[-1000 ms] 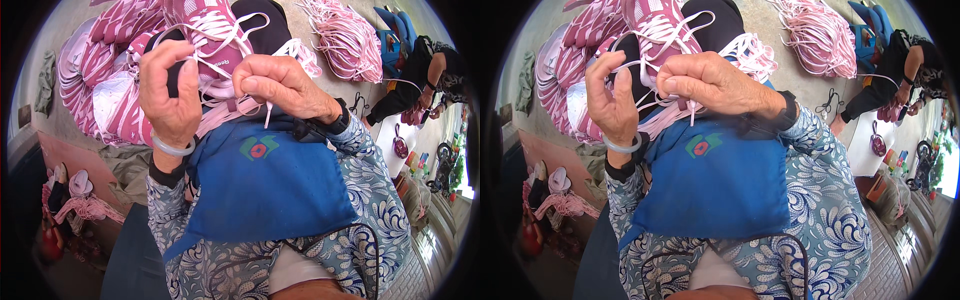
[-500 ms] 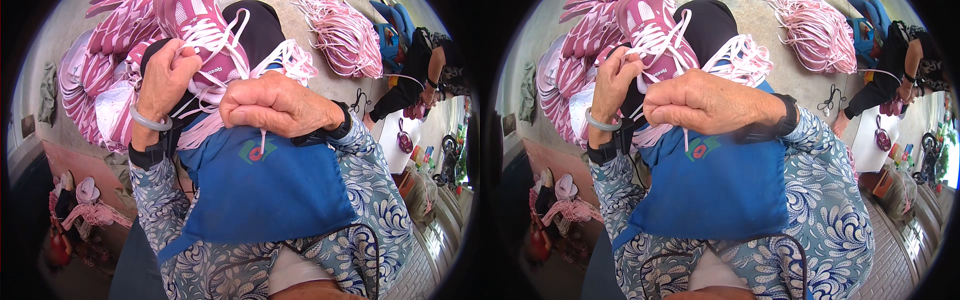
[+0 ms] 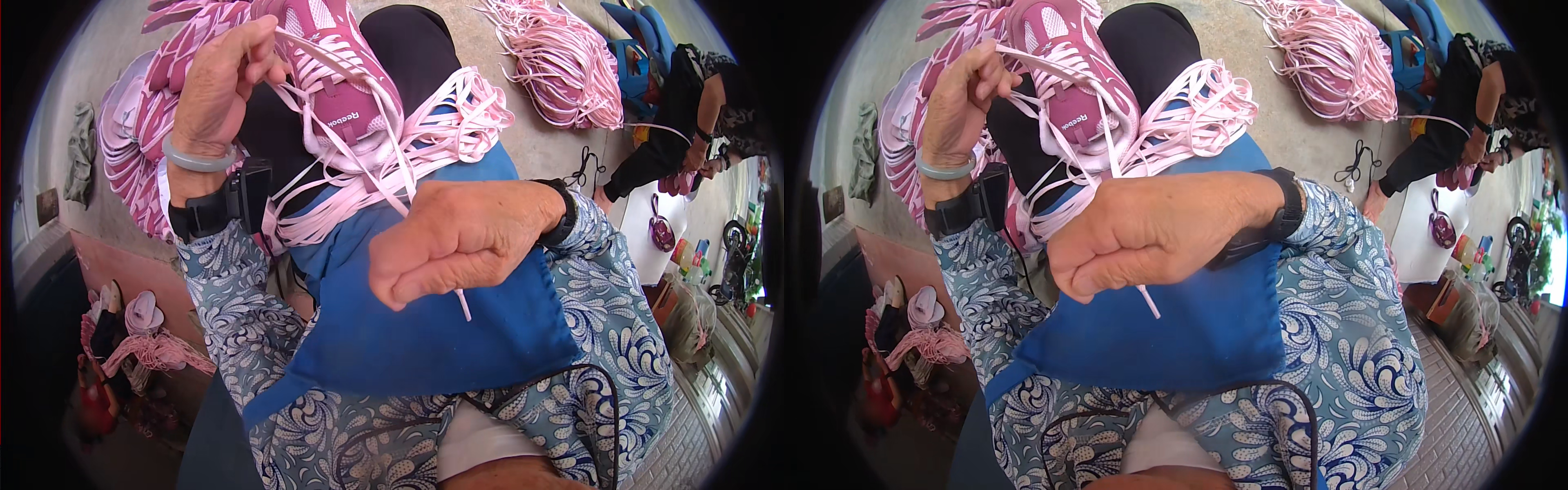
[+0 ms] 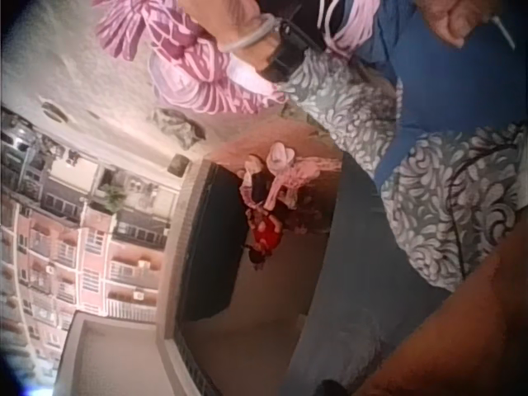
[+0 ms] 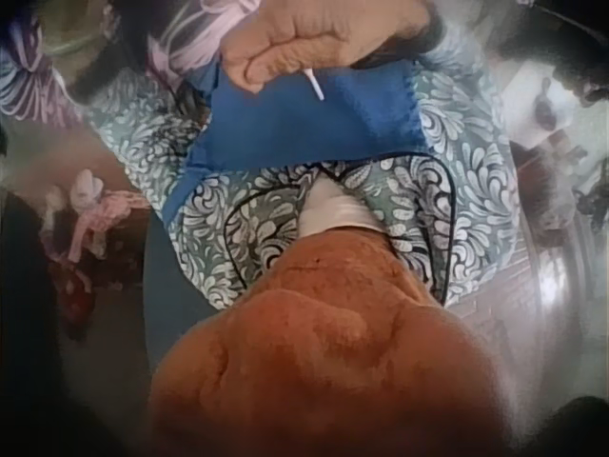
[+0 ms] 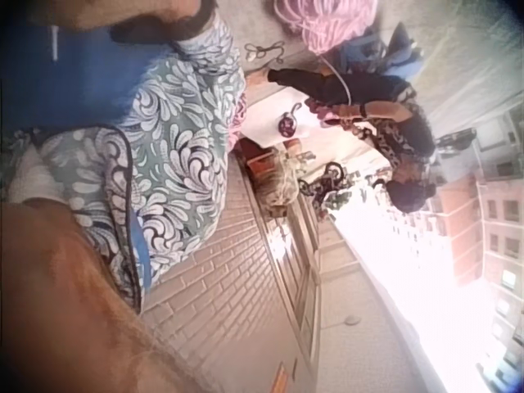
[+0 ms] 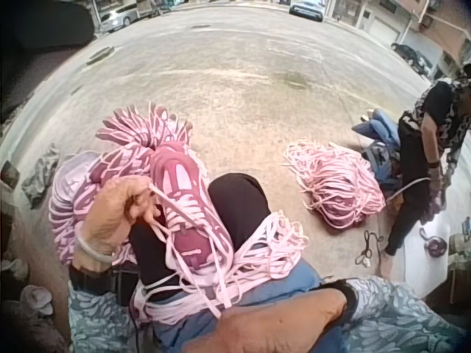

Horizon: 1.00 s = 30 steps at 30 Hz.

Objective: Threading pink shoelaces into pink athletic shoes.

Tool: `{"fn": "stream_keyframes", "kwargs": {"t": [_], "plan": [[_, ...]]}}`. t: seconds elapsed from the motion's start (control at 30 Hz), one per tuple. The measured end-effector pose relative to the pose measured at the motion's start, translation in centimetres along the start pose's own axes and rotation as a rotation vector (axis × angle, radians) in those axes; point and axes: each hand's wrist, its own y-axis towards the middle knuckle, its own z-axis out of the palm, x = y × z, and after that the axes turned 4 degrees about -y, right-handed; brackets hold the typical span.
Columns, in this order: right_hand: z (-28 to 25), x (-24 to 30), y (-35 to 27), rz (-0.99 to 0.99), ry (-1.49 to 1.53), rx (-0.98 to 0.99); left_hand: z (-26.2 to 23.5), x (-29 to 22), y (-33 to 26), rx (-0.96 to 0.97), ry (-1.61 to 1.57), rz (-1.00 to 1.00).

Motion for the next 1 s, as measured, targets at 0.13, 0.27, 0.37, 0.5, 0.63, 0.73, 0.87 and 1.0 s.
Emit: {"fn": "stream_keyframes", "kwargs": {"t": [0.13, 0.27, 0.37, 0.5, 0.63, 0.73, 0.87, 1.0], "plan": [[-0.4, 1.9, -0.3, -0.142, 0.008, 0.014, -0.1, -0.4, 3.5, -0.054, 0.425, -0.108], [-1.1, 2.7, -1.9, -0.333, 0.231, -0.252, 1.6, 1.0, 5.1, -0.143, 0.525, 0.153], [-0.6, 2.0, -1.8, -0.223, 0.149, -0.241, 2.2, 1.1, 4.9, -0.194, 0.573, 0.100], [-0.3, 2.6, -1.7, -0.224, 0.160, -0.046, 2.4, 1.2, 4.6, -0.126, 0.608, 0.098], [-0.4, 3.5, -1.4, -0.272, 0.281, -0.051, 2.7, 1.6, 5.2, -0.066, 0.357, 0.019], [0.2, 2.3, -0.4, -0.170, 0.147, 0.134, 3.0, 1.6, 6.0, -0.126, 1.050, 0.597], [0.7, 1.8, 0.5, -0.107, 0.031, 0.059, 2.9, 1.7, 5.9, -0.103, 0.662, 0.085], [1.5, 1.5, 2.8, -0.192, -0.245, 0.053, 1.9, 1.6, 4.4, 0.069, 0.604, 0.223]]}}
